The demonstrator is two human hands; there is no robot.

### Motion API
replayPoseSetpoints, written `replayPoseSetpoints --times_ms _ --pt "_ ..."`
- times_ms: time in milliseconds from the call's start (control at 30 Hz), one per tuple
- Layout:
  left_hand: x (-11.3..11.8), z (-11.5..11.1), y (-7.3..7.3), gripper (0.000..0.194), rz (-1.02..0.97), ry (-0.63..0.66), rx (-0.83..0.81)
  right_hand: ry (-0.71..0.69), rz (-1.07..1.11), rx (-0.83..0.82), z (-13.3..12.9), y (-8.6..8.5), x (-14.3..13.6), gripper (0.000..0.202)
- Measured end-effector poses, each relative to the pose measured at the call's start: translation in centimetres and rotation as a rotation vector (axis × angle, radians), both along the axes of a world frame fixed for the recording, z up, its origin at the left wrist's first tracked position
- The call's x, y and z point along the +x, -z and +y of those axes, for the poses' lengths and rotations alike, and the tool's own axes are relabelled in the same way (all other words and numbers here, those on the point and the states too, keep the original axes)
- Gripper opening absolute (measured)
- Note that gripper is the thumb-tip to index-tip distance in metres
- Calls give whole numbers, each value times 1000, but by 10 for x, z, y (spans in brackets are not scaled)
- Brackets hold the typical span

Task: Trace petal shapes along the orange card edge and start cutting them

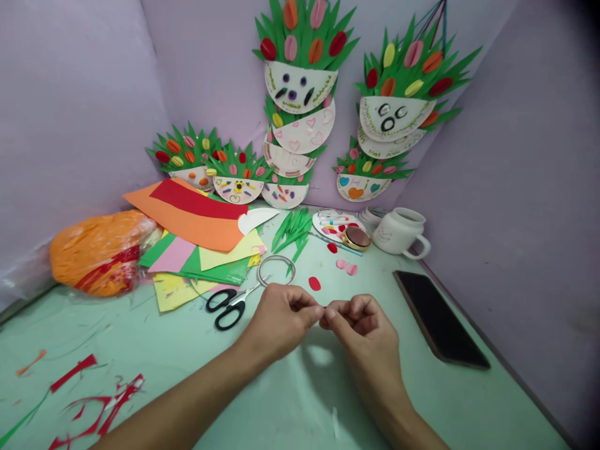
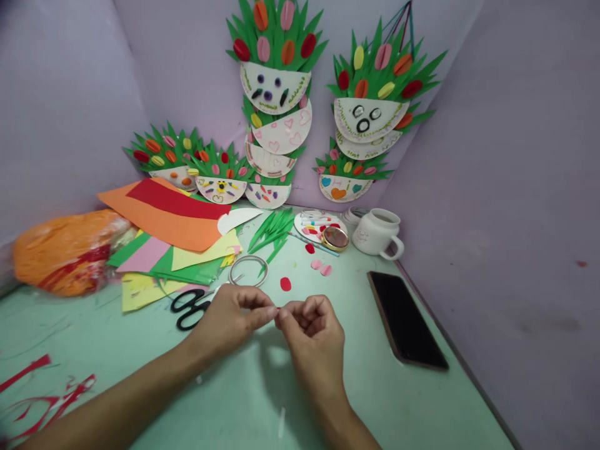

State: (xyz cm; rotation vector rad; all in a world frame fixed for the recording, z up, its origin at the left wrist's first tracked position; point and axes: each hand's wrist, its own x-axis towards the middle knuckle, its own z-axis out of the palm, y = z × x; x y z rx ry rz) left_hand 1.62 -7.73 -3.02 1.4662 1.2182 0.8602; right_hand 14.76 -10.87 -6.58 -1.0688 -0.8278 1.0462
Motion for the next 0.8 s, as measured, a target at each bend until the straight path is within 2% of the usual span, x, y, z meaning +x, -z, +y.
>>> replayPoseSetpoints --times_ms 167,300,667,733,800 --pt "5 -4 2 13 -13 -14 -2 -121 -33 -18 -2 2 1 38" --pt "3 0 2 9 -52 -7 -52 -65 2 -10 -1 0 3 44" --pt "-2 3 0 10 -100 2 -170 -94 51 -19 1 4 2 44" --pt "-3 4 0 11 -88 -4 -168 -81 -6 -27 1 4 3 39" --pt "-3 5 1 11 -66 -30 -154 -28 -176 5 0 4 5 25"
